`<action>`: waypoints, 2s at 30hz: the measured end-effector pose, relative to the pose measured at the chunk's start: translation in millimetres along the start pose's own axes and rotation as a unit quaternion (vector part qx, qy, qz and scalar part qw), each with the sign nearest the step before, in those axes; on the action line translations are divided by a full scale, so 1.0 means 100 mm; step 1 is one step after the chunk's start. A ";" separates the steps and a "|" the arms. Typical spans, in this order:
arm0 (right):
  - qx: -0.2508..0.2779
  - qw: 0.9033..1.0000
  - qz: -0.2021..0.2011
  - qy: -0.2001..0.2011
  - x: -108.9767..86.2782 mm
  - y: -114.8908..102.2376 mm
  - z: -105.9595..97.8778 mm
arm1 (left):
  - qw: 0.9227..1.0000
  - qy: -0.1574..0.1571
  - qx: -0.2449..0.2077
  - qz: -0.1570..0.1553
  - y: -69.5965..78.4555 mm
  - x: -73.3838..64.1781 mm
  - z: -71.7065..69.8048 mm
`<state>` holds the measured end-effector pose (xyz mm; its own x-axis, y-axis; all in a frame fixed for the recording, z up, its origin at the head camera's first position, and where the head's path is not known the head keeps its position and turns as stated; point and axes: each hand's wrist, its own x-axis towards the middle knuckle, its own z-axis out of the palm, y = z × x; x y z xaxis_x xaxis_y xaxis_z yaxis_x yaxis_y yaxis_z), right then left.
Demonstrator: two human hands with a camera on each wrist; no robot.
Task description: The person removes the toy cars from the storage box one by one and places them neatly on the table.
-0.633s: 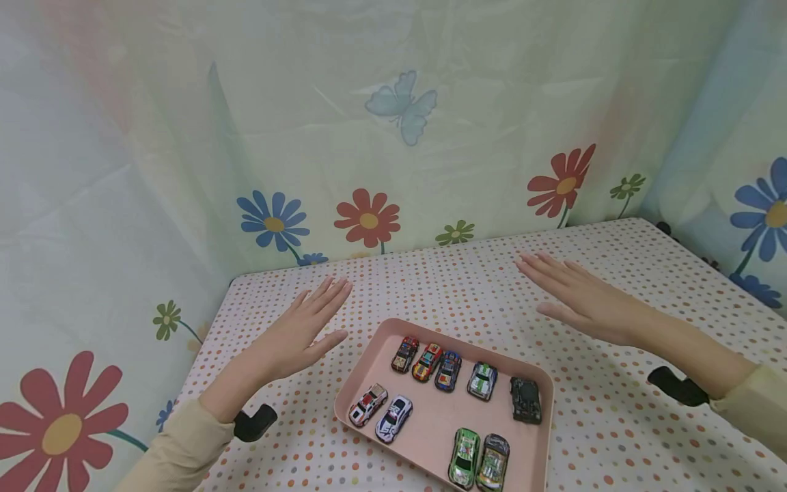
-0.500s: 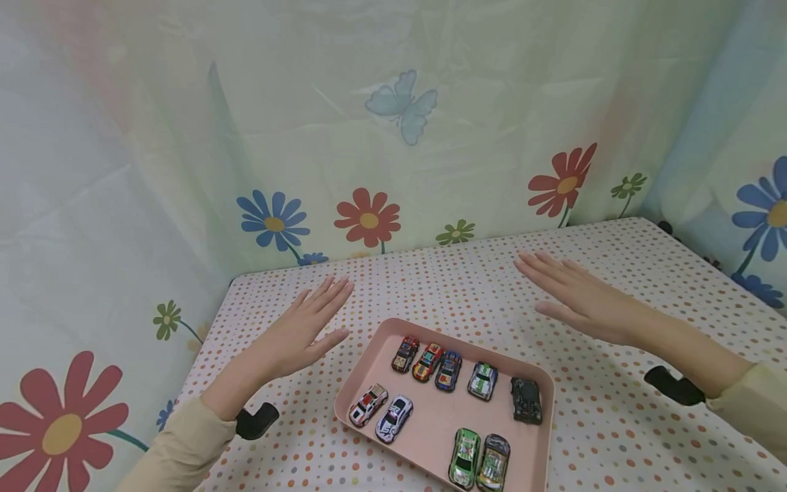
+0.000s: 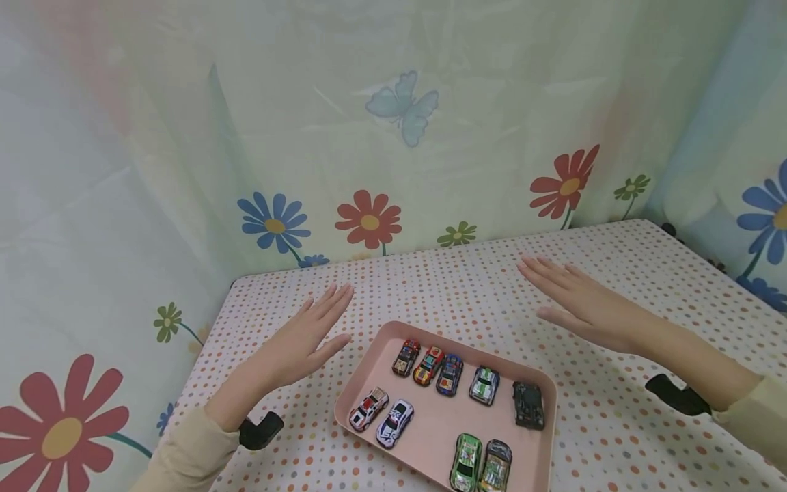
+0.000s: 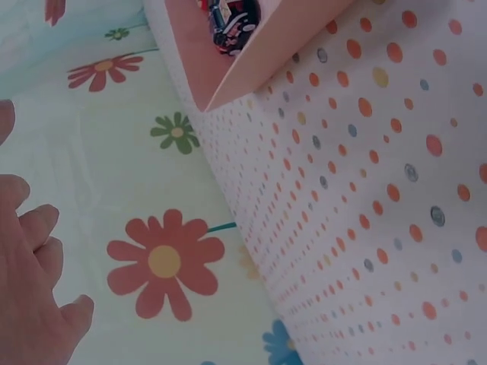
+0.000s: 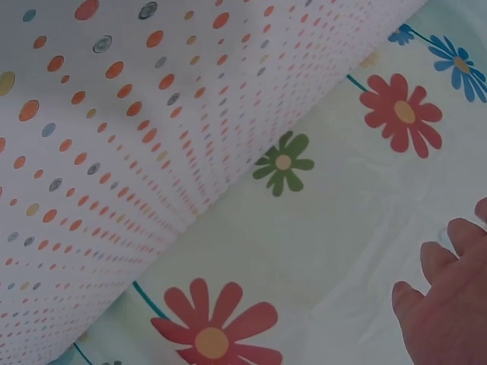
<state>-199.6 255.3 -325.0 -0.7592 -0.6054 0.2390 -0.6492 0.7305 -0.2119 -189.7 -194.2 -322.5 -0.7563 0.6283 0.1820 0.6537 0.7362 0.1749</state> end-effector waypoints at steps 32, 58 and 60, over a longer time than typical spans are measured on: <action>0.023 0.996 0.075 0.032 -0.30 -0.62 0.39 | 0.970 0.021 -0.228 -0.081 0.16 -0.30 0.75; 0.020 0.995 0.012 -0.093 -0.42 -0.65 0.54 | 0.902 -0.016 -0.418 -0.104 0.10 -0.39 0.82; 0.022 0.993 0.007 -0.120 -0.41 -0.63 0.54 | 0.897 -0.023 -0.431 -0.100 0.09 -0.39 0.82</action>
<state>-130.4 216.9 -372.2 -0.7534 -0.6576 0.0043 -0.6366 0.7277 -0.2554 -156.1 -191.5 -407.7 -0.8476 0.5300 0.0270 0.2658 0.3800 0.8860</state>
